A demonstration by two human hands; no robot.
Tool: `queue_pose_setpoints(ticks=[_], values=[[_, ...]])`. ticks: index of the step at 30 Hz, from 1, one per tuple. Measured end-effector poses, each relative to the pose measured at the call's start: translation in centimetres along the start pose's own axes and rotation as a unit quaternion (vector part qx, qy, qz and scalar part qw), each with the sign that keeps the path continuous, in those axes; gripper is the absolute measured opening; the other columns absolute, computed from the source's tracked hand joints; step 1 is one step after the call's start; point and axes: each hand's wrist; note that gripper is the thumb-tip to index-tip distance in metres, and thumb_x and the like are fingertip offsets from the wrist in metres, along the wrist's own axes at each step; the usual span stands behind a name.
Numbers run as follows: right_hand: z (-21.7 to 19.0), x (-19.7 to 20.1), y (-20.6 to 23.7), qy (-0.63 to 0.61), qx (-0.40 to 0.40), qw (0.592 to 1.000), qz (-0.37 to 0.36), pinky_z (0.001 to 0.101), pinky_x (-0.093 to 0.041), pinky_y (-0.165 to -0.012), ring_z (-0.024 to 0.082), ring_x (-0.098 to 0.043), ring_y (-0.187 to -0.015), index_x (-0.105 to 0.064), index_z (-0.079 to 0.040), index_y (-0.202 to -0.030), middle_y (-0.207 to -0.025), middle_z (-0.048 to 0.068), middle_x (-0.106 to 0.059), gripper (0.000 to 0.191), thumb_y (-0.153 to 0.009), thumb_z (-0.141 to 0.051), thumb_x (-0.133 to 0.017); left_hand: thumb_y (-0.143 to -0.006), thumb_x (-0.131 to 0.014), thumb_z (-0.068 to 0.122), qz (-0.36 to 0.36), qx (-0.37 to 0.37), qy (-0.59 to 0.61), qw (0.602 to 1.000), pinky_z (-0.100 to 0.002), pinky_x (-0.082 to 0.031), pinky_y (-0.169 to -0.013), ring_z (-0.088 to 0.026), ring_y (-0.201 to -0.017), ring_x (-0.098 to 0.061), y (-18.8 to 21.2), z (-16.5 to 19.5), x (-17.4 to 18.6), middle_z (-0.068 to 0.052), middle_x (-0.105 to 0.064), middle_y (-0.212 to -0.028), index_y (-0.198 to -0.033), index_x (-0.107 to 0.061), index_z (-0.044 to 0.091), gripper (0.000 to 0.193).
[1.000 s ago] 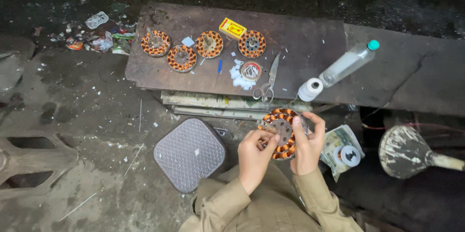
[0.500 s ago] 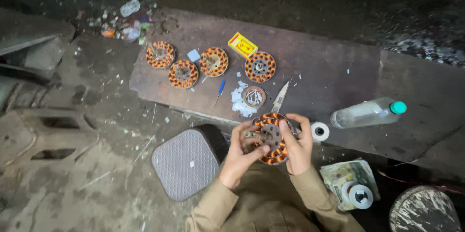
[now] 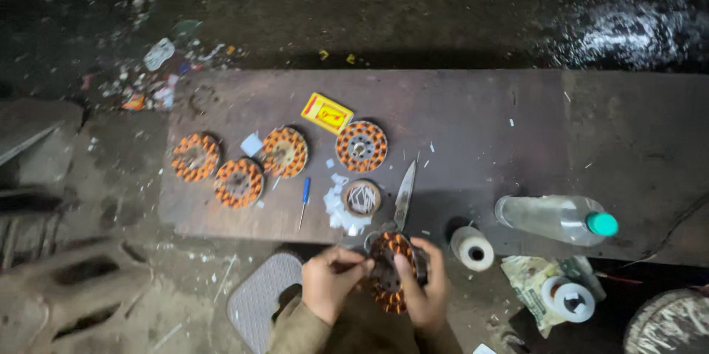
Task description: The person picks up a copper-wound stator from a shelf and places it on a workbench. They then use scissors to cut a small piece of white tape and wrap it around the ends of the copper wires on the stator to secure them.
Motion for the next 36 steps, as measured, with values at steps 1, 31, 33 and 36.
queue_pose_setpoints(ticks=[1, 31, 33, 36], values=[[0.6, -0.3, -0.2, 0.012, 0.021, 1.000, 0.007, 0.0283, -0.055, -0.082, 0.013, -0.070, -0.092, -0.063, -0.003, -0.123, -0.105, 0.009, -0.076, 0.037, -0.089, -0.014, -0.075, -0.073, -0.089, 0.014, -0.016, 0.050, 0.006, 0.999, -0.032, -0.056, -0.051, -0.011, -0.058, -0.070, -1.1, -0.3, 0.2, -0.010, -0.080, -0.073, -0.085, -0.078, 0.000, 0.021], [15.0, -18.0, -0.8, -0.312, -0.001, 0.947, -0.073, 0.0245, -0.050, -0.074, 0.009, -0.064, -0.087, -0.059, -0.004, -0.127, -0.097, 0.006, -0.072, 0.033, -0.095, -0.008, -0.068, -0.072, -0.086, 0.021, -0.226, -0.491, -0.290, 0.790, -0.027, -0.058, -0.073, -0.018, -0.087, -0.073, -11.5, -9.1, 16.0, -0.005, -0.073, -0.105, -0.103, -0.076, 0.010, 0.034], [14.6, -19.9, -1.9, -0.290, -0.011, 0.951, -0.105, 0.0247, -0.047, -0.068, 0.007, -0.059, -0.082, -0.060, -0.004, -0.127, -0.090, 0.003, -0.066, 0.033, -0.096, -0.011, -0.069, -0.077, -0.082, 0.014, -0.175, -0.517, -0.300, 0.783, -0.028, -0.056, -0.075, -0.020, -0.090, -0.073, -11.2, -9.6, 17.4, -0.006, -0.072, -0.102, -0.101, -0.076, 0.010, 0.025], [14.5, -21.5, -4.2, -0.242, 0.013, 0.960, -0.140, 0.0241, -0.048, -0.071, 0.006, -0.058, -0.085, -0.059, -0.006, -0.128, -0.096, 0.000, -0.065, 0.033, -0.097, -0.015, -0.067, -0.079, -0.081, 0.006, -0.105, -0.484, -0.268, 0.826, -0.028, -0.057, -0.071, -0.019, -0.081, -0.075, -11.4, -9.2, 19.2, -0.005, -0.074, -0.093, -0.098, -0.081, 0.008, 0.019]])
Point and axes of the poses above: each hand's wrist, its own y-axis away from the middle knuckle, its own x-axis out of the back of the hand, z = x × y
